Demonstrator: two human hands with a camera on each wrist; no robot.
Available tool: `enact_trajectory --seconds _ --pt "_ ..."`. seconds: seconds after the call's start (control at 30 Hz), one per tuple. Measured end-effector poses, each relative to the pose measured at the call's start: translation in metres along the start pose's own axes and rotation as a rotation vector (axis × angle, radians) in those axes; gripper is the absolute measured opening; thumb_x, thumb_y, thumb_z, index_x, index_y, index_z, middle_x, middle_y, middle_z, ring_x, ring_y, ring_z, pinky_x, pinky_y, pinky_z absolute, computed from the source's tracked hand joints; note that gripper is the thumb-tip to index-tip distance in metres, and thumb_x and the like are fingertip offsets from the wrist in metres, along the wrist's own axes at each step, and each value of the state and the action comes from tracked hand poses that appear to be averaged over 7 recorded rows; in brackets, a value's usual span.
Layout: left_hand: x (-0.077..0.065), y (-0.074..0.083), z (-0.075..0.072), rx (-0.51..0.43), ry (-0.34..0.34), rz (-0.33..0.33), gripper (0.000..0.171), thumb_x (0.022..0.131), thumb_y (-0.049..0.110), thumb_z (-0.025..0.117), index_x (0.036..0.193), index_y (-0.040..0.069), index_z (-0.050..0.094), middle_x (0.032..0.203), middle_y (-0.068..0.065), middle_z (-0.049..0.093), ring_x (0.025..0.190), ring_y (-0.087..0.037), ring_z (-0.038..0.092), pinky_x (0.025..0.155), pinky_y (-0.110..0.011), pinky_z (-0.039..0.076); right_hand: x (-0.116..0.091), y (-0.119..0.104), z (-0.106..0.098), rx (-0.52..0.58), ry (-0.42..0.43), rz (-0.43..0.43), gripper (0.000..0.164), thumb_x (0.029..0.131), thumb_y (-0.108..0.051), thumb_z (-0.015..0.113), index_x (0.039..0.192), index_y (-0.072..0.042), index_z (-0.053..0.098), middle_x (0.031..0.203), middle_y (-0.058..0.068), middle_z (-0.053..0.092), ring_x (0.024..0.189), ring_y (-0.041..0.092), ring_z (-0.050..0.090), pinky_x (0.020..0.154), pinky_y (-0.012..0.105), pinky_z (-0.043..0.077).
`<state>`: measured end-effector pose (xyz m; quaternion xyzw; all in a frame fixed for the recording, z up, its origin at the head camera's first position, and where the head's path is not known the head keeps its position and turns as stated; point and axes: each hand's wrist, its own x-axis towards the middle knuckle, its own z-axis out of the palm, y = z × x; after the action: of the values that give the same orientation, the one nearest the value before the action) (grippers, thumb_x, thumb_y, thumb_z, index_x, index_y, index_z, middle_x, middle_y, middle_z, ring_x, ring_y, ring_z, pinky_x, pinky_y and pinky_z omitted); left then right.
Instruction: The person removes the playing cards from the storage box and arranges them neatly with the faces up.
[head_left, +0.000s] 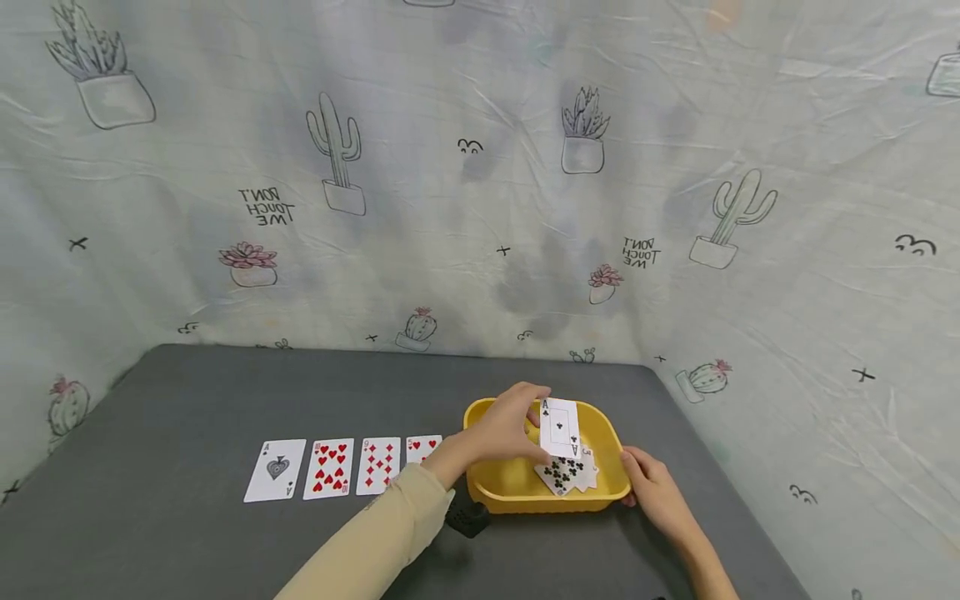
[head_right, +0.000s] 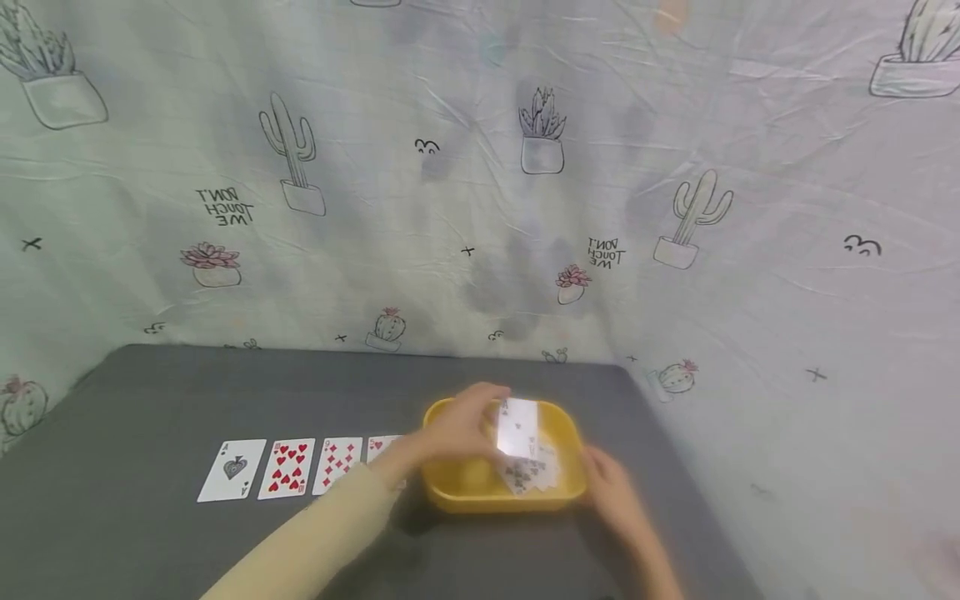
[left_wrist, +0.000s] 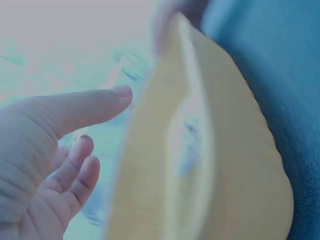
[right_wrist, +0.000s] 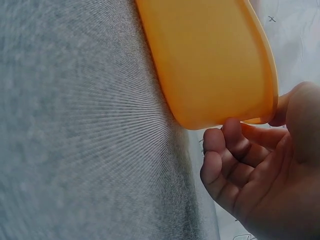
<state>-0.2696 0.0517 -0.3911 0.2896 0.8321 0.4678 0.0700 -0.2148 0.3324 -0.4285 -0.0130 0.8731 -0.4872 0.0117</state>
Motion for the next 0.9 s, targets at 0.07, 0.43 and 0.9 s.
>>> enact_trajectory --seconds 0.07,0.43,0.9 --pt "-0.015 0.010 -0.015 -0.005 0.029 0.048 0.094 0.069 0.020 0.092 0.147 0.010 0.042 0.141 -0.002 0.043 0.093 -0.005 0.056 0.077 -0.021 0.050 0.000 0.000 0.000 -0.007 0.004 -0.005 0.031 0.107 -0.020 0.046 0.120 0.004 0.061 0.066 0.011 0.054 0.054 0.022 0.053 0.053 0.031 0.048" --pt "-0.140 0.004 -0.108 0.120 0.241 0.045 0.097 0.065 0.012 0.094 0.147 0.013 0.043 0.133 0.000 0.048 0.094 -0.011 0.056 0.080 -0.030 0.052 -0.002 -0.004 -0.001 -0.010 0.009 -0.007 0.029 0.106 -0.016 0.046 0.119 0.005 0.061 0.068 0.013 0.055 0.054 0.023 0.053 0.052 0.031 0.048" --pt "-0.277 -0.077 -0.205 0.364 0.286 -0.308 0.101 0.063 0.031 0.093 0.146 0.007 0.040 0.124 -0.012 0.052 0.089 -0.020 0.062 0.069 -0.031 0.053 -0.001 -0.004 -0.001 -0.024 -0.006 -0.003 0.030 0.107 -0.018 0.045 0.119 0.005 0.060 0.068 0.012 0.056 0.055 0.025 0.054 0.053 0.032 0.048"
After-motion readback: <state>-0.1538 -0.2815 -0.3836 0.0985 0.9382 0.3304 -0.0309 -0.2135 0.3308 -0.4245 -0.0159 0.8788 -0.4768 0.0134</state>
